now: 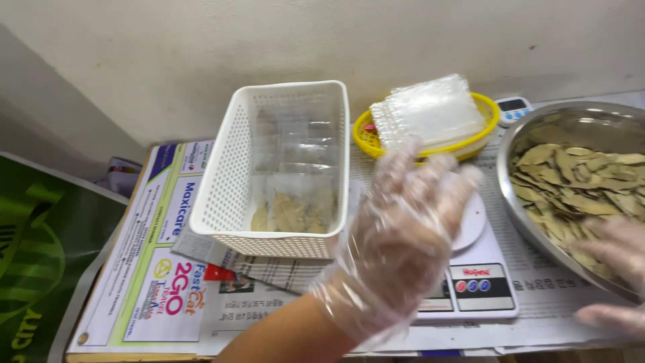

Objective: Packaging dried bay leaves into small plastic bags using a digital scale for portioning

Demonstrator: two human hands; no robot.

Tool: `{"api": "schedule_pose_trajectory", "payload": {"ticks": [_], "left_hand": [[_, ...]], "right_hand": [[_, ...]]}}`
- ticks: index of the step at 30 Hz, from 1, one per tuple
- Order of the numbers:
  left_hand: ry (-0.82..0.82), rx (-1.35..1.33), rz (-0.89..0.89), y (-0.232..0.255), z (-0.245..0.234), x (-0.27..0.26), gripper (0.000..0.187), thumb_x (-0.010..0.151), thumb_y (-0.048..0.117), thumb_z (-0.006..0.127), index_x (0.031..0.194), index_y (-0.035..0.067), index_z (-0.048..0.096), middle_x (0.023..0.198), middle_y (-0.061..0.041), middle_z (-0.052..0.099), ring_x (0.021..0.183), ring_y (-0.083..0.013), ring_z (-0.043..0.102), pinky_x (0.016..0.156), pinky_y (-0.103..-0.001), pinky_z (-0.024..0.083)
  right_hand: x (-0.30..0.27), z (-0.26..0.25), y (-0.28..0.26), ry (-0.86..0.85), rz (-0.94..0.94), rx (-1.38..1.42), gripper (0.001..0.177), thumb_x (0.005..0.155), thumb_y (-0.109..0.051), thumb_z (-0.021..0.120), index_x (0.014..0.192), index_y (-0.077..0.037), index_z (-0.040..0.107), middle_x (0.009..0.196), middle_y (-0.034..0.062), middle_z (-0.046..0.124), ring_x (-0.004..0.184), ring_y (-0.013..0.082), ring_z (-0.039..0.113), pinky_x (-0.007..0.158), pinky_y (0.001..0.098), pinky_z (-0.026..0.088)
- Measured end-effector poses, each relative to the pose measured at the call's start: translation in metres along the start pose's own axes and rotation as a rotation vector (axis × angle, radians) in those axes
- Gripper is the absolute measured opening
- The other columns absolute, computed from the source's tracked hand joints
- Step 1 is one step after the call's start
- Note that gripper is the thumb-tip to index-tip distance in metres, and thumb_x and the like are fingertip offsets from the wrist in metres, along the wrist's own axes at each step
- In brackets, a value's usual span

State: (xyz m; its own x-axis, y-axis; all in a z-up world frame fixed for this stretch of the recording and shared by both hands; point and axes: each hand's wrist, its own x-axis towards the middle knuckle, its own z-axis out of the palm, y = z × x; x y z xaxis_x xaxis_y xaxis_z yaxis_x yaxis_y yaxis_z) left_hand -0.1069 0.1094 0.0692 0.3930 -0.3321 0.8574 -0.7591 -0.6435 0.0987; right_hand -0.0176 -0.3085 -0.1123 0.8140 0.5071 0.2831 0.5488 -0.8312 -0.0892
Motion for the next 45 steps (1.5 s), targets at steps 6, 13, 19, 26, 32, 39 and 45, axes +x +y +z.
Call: {"api": "schedule_pose_trajectory", "payload": {"ticks": [6,13,19,26,32,39,45], "left_hand": [[-0.546,-0.219,-0.712,-0.039,0.084,0.023,0.060,0.098,0.033,0.030,0.156,0.017,0.036,0.171,-0.016,0.014,0.157,-0.0411,0.003,0.124,-0.056,-0.007],[-0.860,0.294,-0.830,-0.132,0.175,0.062,0.064,0.091,0.010,0.044,0.154,0.016,0.037,0.165,-0.006,0.029,0.154,-0.0391,0.020,0.122,-0.051,0.024],[-0.902,0.220,-0.819,-0.176,0.201,0.038,0.050,0.094,0.025,0.060,0.143,0.018,0.051,0.161,-0.017,0.029,0.145,-0.0435,0.032,0.121,-0.049,0.026],[-0.973,0.199,-0.565,-0.248,0.239,0.003,0.026,0.093,0.017,0.052,0.111,0.011,0.069,0.117,-0.021,0.067,0.107,-0.0392,0.068,0.098,-0.045,0.051],[-0.824,0.068,-0.704,-0.265,0.255,-0.018,0.053,0.105,0.040,0.046,0.156,0.025,0.043,0.163,-0.015,0.035,0.144,-0.0401,0.039,0.120,-0.043,0.030],[-0.581,0.060,-0.626,-0.222,0.215,-0.011,0.055,0.108,0.045,0.028,0.162,0.034,0.026,0.165,-0.020,0.031,0.149,-0.0467,0.030,0.124,-0.052,0.018],[-0.171,0.138,-0.274,-0.149,0.166,0.017,0.039,0.107,0.022,0.041,0.142,0.022,0.060,0.133,-0.009,0.070,0.121,-0.0336,0.064,0.117,-0.049,0.037]], "right_hand": [[-0.009,-0.021,-0.046,-0.245,0.349,0.037,0.072,0.074,-0.065,0.064,0.139,-0.034,0.061,0.148,-0.0092,0.059,0.146,0.0153,0.049,0.129,0.0359,0.030],[-0.011,-0.040,-0.061,-0.224,0.085,-0.079,0.049,0.089,-0.055,0.052,0.136,-0.041,0.059,0.143,-0.0177,0.061,0.138,0.0070,0.050,0.123,0.0403,0.029],[-0.008,-0.055,-0.066,-0.563,0.470,-0.112,0.055,0.084,-0.065,0.060,0.138,-0.068,0.047,0.155,-0.0365,0.040,0.159,0.0136,0.026,0.129,0.0383,0.032],[0.018,-0.082,-0.096,-0.692,0.503,0.063,0.056,0.089,-0.057,0.066,0.141,-0.063,0.047,0.159,-0.0302,0.040,0.161,0.0207,0.020,0.128,0.0477,0.035],[0.025,-0.094,-0.113,-0.658,0.520,0.152,0.059,0.086,-0.065,0.062,0.143,-0.058,0.049,0.159,-0.0296,0.041,0.162,0.0193,0.017,0.130,0.0474,0.027],[0.000,-0.080,-0.084,-0.637,0.318,0.164,0.062,0.091,-0.057,0.062,0.149,-0.045,0.045,0.161,-0.0198,0.039,0.154,0.0159,0.028,0.132,0.0456,0.011],[0.043,-0.127,-0.080,-0.572,0.327,0.196,0.084,0.077,-0.066,0.066,0.154,-0.052,0.034,0.174,-0.0115,0.008,0.159,0.0280,0.005,0.122,0.0605,0.020]]}}
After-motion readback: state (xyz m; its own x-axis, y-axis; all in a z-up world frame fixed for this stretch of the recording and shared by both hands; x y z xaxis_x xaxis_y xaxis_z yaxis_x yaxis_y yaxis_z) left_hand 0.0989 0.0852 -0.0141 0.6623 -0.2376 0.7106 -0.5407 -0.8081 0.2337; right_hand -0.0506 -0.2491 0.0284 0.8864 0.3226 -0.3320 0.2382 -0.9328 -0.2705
